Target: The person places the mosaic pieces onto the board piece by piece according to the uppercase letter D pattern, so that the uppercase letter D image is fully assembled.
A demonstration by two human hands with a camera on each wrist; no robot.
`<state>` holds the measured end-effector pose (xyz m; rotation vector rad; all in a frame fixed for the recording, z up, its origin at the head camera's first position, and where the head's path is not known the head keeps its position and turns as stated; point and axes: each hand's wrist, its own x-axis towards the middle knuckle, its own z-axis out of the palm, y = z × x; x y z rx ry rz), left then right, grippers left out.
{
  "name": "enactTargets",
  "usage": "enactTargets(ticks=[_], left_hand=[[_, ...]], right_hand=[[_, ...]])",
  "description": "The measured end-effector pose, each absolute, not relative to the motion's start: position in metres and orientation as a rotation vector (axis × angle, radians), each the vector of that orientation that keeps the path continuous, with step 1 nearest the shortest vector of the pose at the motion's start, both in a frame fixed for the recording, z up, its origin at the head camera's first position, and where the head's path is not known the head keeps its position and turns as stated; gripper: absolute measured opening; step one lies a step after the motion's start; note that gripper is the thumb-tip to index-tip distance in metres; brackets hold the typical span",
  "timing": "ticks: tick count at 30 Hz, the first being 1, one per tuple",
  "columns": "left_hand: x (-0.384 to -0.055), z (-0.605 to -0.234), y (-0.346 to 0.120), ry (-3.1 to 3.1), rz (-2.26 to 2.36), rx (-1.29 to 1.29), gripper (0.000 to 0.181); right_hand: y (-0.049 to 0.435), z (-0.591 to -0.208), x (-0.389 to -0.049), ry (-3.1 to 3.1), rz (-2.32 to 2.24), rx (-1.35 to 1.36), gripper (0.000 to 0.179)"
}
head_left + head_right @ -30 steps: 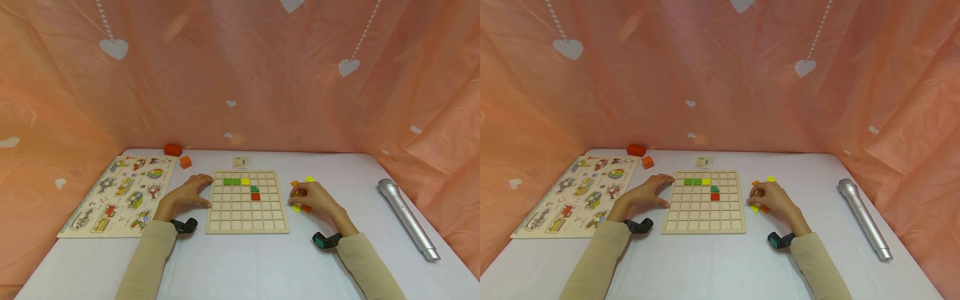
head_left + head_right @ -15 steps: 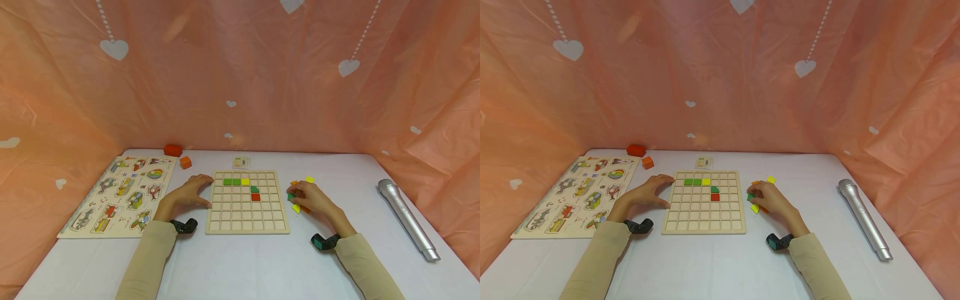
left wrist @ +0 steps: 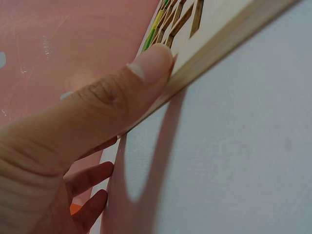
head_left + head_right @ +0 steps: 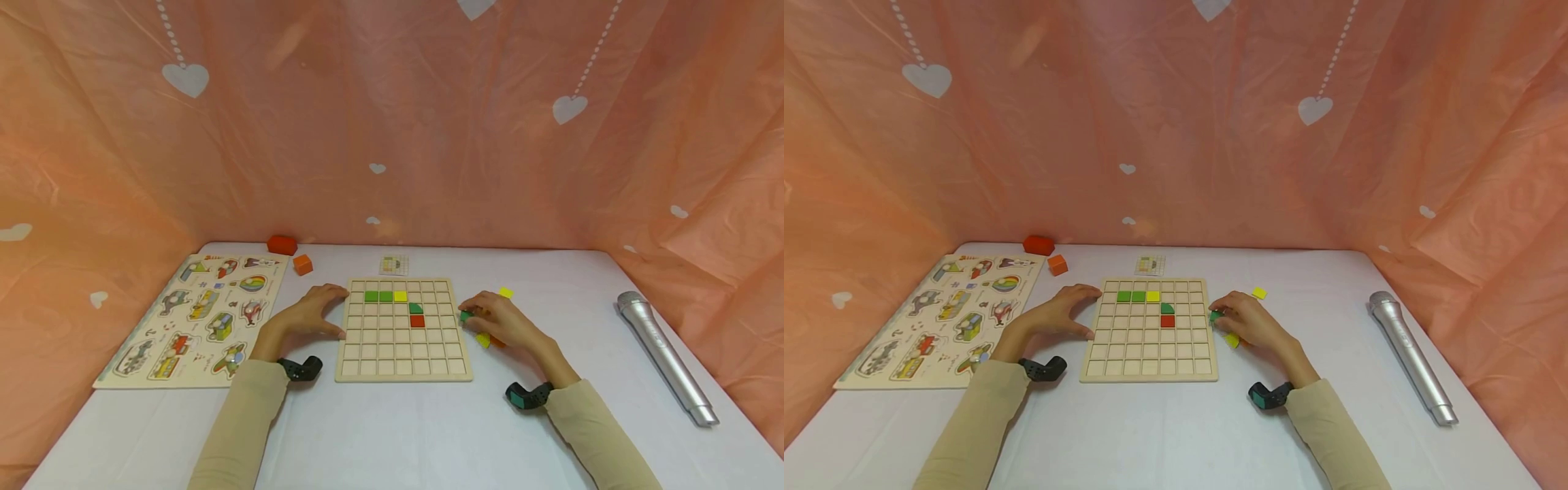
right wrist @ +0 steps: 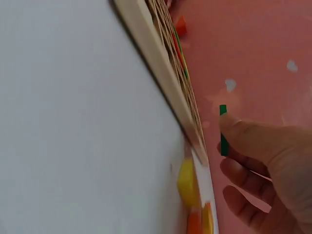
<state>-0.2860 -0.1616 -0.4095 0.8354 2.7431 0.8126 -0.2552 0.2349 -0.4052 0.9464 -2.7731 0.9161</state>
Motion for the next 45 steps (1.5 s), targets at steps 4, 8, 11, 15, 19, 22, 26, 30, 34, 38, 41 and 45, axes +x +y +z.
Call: enactTargets(ticks=[4, 8, 11, 15, 19, 22, 26, 30, 34, 38, 41, 45], left_hand=[[-0.287, -0.41, -0.162, 2.742, 0.815, 0.858, 0.081], [-0.287, -0.41, -0.162, 2.74, 0.815, 0.859, 0.081], [-0.286, -0.41, -0.162, 2.742, 0.811, 0.85, 0.082], [-0.286, -0.409, -0.162, 2.742, 0.81, 0.839, 0.081], [-0.286, -0.408, -0.161, 2.74, 0.81, 0.831, 0.082], [-0.286, -0.408, -0.161, 2.739, 0.815, 0.827, 0.081], [-0.286, -0.407, -0.161, 2.739, 0.816, 0.833, 0.081], [-0.286, -0.408, -0.161, 2.733, 0.821, 0.828, 0.081], [-0.286, -0.408, -0.161, 2.735, 0.814, 0.831, 0.081], [-0.285, -0.409, -0.161, 2.741, 0.804, 0.836, 0.081], [-0.285, -0.409, -0.161, 2.743, 0.805, 0.833, 0.081], [-0.285, -0.407, -0.161, 2.739, 0.817, 0.822, 0.081]], right_hand=[[0.217, -0.401, -0.251, -2.724, 0.97, 1.053, 0.025], [0.196, -0.401, -0.247, -2.721, 0.971, 1.139, 0.026], [0.182, -0.402, -0.246, -2.718, 0.945, 1.201, 0.025], [0.171, -0.404, -0.246, -2.685, 0.899, 1.275, 0.023], [0.165, -0.406, -0.246, -2.698, 0.867, 1.264, 0.023], [0.163, -0.406, -0.247, -2.713, 0.846, 1.258, 0.023], [0.161, -0.409, -0.249, -2.69, 0.816, 1.297, 0.023], [0.16, -0.412, -0.249, -2.645, 0.819, 1.326, 0.022], [0.16, -0.414, -0.25, -2.621, 0.841, 1.316, 0.021], [0.16, -0.415, -0.249, -2.632, 0.853, 1.273, 0.018], [0.159, -0.416, -0.249, -2.642, 0.86, 1.241, 0.016], [0.159, -0.416, -0.249, -2.647, 0.883, 1.215, 0.016]])
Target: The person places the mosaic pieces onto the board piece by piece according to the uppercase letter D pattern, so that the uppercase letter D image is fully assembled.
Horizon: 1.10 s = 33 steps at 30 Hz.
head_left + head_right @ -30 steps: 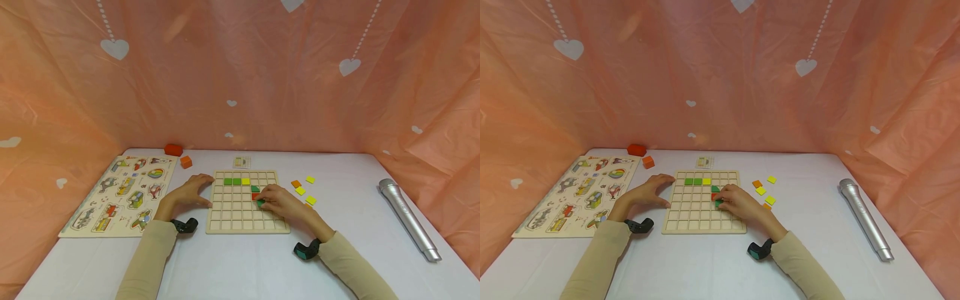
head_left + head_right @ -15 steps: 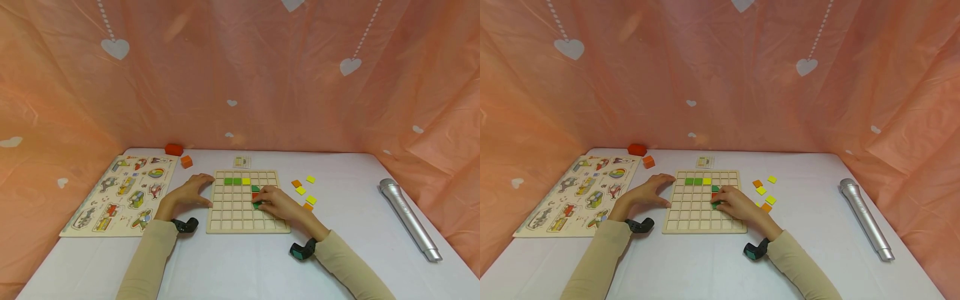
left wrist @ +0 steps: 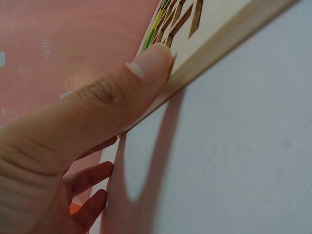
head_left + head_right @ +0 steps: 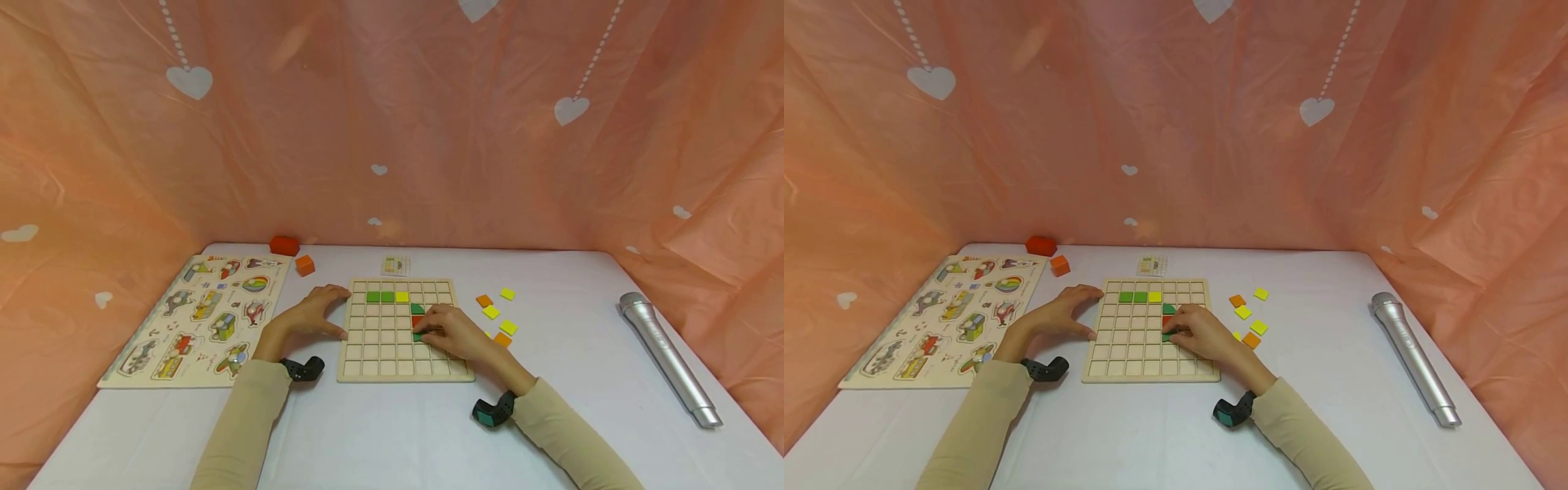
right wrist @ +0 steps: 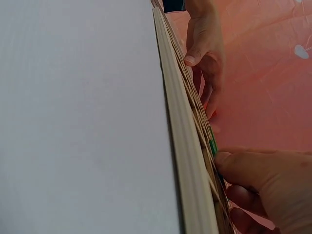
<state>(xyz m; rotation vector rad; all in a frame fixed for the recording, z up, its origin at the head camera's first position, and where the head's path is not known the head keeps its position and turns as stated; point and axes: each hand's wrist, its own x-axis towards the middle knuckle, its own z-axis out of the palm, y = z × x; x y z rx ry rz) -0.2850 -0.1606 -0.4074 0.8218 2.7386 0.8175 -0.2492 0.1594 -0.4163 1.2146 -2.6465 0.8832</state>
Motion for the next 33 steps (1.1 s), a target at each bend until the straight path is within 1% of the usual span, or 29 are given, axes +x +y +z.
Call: enactTargets(ticks=[6, 13, 17, 21, 33], left_hand=[[-0.284, -0.407, -0.16, 2.74, 0.815, 0.805, 0.081], [-0.285, -0.407, -0.16, 2.74, 0.808, 0.76, 0.082], [-0.286, -0.409, -0.16, 2.742, 0.8, 0.755, 0.082], [-0.287, -0.41, -0.16, 2.746, 0.8, 0.779, 0.082], [-0.288, -0.41, -0.162, 2.747, 0.814, 0.819, 0.082]], right_hand=[[0.16, -0.418, -0.249, -2.662, 0.901, 1.191, 0.015], [0.16, -0.414, -0.25, -2.653, 0.816, 1.211, 0.017], [0.166, -0.407, -0.249, -2.677, 0.85, 1.125, 0.016], [0.177, -0.398, -0.251, -2.679, 0.917, 1.03, 0.016], [0.228, -0.383, -0.26, -2.606, 0.887, 0.932, 0.016]])
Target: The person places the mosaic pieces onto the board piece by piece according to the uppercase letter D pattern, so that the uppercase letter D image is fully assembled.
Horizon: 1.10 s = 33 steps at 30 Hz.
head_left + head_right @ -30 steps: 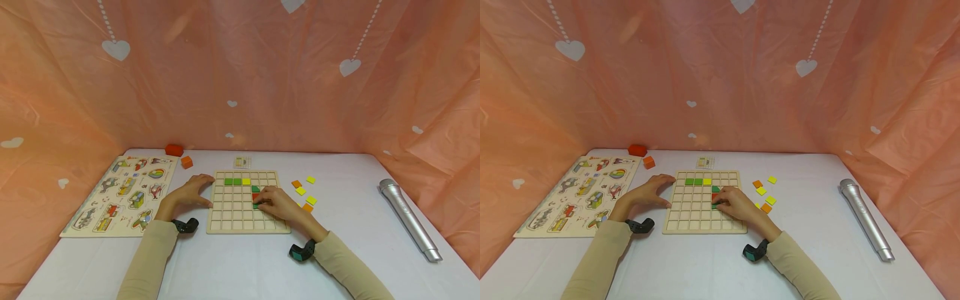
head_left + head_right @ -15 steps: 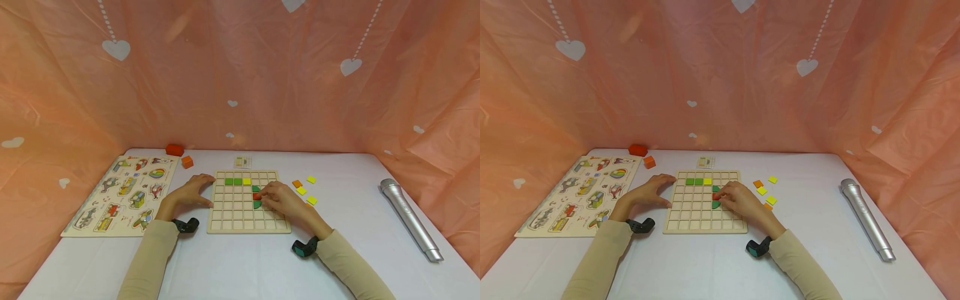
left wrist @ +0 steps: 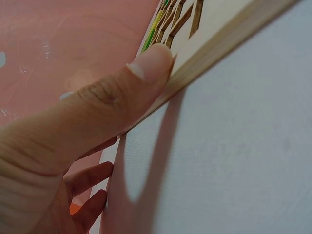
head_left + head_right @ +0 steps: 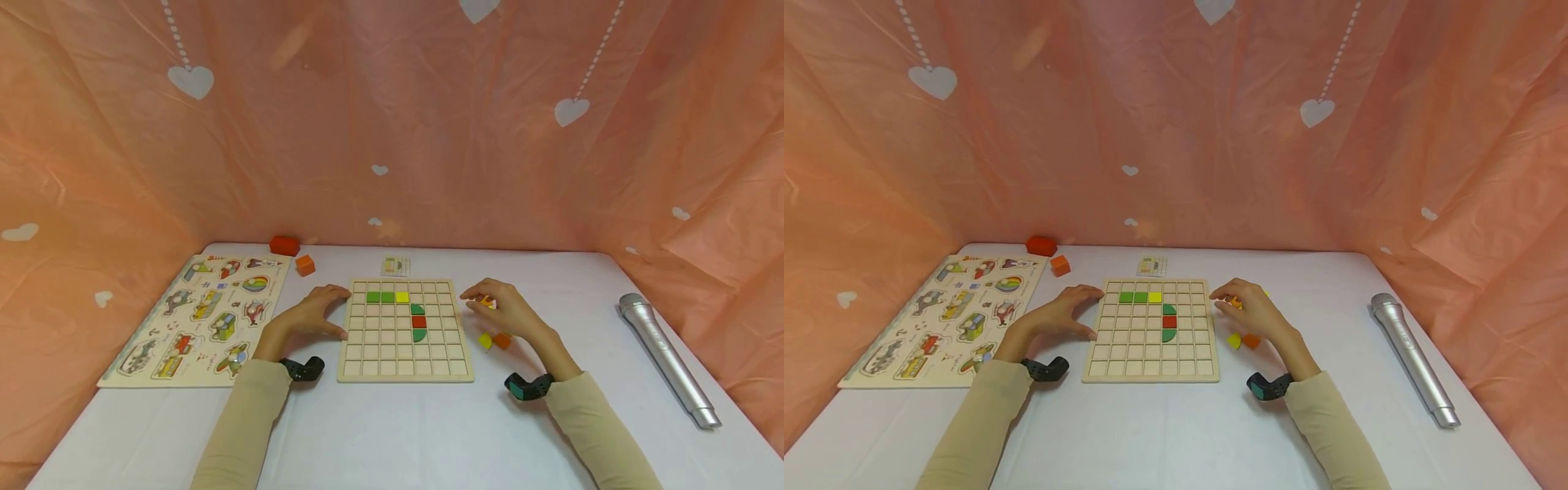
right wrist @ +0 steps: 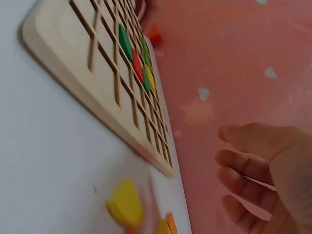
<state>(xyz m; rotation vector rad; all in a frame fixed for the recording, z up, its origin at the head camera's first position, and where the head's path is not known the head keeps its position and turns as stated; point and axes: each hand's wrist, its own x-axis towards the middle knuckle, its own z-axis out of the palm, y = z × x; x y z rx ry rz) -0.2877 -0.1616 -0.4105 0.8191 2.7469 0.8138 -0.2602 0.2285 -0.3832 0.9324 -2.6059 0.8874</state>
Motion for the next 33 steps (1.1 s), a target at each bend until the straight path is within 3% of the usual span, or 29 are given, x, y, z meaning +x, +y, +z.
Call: enactTargets(ticks=[18, 28, 33], left_hand=[[-0.287, -0.412, -0.163, 2.745, 0.817, 0.824, 0.082], [-0.284, -0.408, -0.16, 2.743, 0.804, 0.771, 0.082], [-0.285, -0.408, -0.16, 2.744, 0.799, 0.774, 0.082]], right_hand=[[0.261, -0.38, -0.25, -3.117, 1.075, 1.108, 0.031], [0.256, -0.39, -0.255, -3.089, 1.031, 1.091, 0.019], [0.255, -0.393, -0.255, -3.078, 1.046, 1.069, 0.022]])
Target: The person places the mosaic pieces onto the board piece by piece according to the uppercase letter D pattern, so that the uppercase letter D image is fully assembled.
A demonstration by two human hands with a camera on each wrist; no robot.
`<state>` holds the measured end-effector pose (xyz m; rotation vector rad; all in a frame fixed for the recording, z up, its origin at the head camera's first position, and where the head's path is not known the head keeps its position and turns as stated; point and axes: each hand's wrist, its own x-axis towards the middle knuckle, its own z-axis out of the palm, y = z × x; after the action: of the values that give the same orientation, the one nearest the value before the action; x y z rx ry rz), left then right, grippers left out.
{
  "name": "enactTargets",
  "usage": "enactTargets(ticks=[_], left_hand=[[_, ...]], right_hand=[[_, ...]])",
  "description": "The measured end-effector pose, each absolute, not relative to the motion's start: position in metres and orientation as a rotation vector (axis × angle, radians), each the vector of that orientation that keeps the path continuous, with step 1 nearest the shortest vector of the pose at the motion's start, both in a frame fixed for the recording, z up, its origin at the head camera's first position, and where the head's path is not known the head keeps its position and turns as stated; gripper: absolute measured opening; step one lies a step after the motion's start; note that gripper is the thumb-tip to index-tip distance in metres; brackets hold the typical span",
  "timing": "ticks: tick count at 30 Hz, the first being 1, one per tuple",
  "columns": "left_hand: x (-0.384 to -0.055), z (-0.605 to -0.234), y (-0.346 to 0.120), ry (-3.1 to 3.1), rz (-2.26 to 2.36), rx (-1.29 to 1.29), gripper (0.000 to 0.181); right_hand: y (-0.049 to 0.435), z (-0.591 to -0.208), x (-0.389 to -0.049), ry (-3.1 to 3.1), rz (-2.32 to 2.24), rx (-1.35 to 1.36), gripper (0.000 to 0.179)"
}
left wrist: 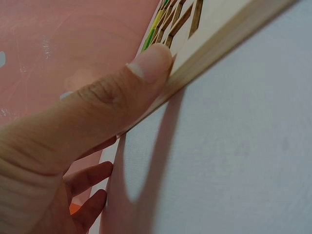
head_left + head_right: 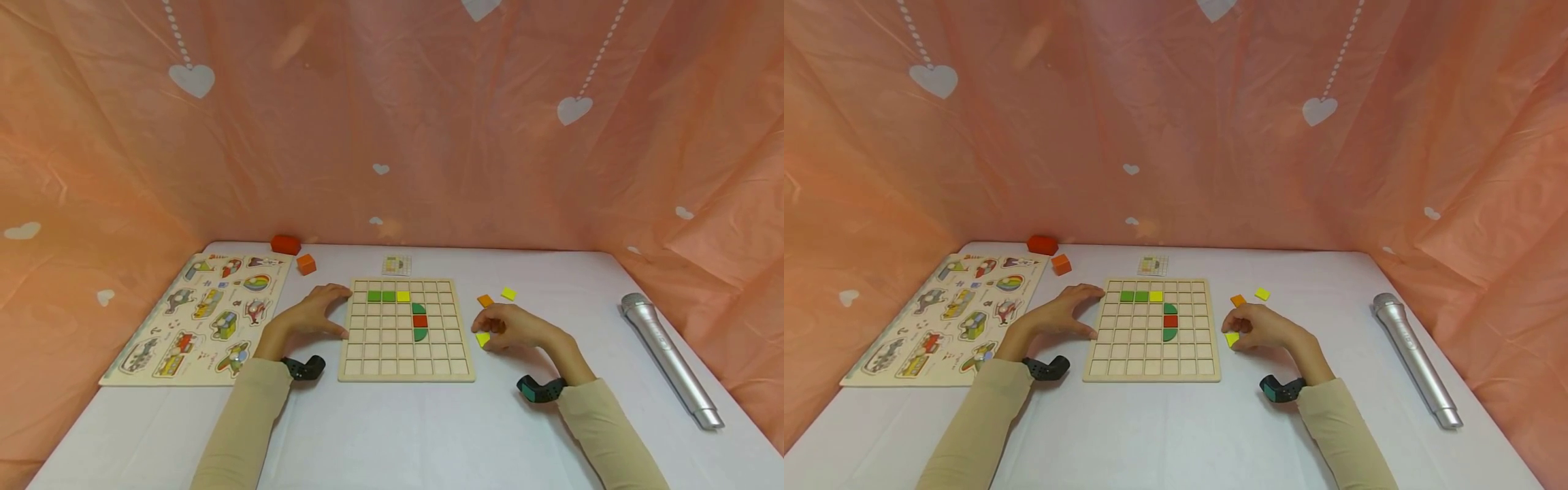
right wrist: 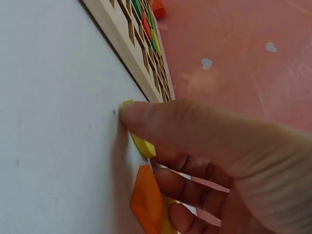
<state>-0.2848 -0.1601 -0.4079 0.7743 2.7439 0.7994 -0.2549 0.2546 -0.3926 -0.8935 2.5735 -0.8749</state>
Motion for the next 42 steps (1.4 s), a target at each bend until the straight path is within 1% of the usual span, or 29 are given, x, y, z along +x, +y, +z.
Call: enactTargets(ticks=[7, 13, 22, 27, 31, 36, 42], left_hand=[[-0.285, -0.408, -0.161, 2.74, 0.806, 0.768, 0.081], [-0.286, -0.409, -0.161, 2.743, 0.802, 0.768, 0.082], [-0.284, -0.408, -0.16, 2.747, 0.789, 0.771, 0.081], [-0.285, -0.408, -0.159, 2.749, 0.793, 0.767, 0.082], [-0.285, -0.408, -0.16, 2.745, 0.795, 0.765, 0.083], [-0.284, -0.407, -0.16, 2.743, 0.803, 0.769, 0.082], [-0.285, -0.407, -0.161, 2.747, 0.791, 0.78, 0.083]], right_hand=[[0.251, -0.394, -0.255, 2.613, -0.876, -0.893, 0.017], [0.239, -0.394, -0.255, 2.684, -0.935, -0.943, 0.018], [0.197, -0.391, -0.25, 2.888, -1.116, -1.111, 0.021], [0.167, -0.391, -0.246, 2.908, -1.181, -1.085, 0.021], [0.148, -0.394, -0.241, 2.914, -1.147, -1.089, 0.021], [0.134, -0.398, -0.235, 2.878, -1.054, -1.126, 0.023], [0.131, -0.405, -0.233, 2.819, -1.019, -1.106, 0.024]])
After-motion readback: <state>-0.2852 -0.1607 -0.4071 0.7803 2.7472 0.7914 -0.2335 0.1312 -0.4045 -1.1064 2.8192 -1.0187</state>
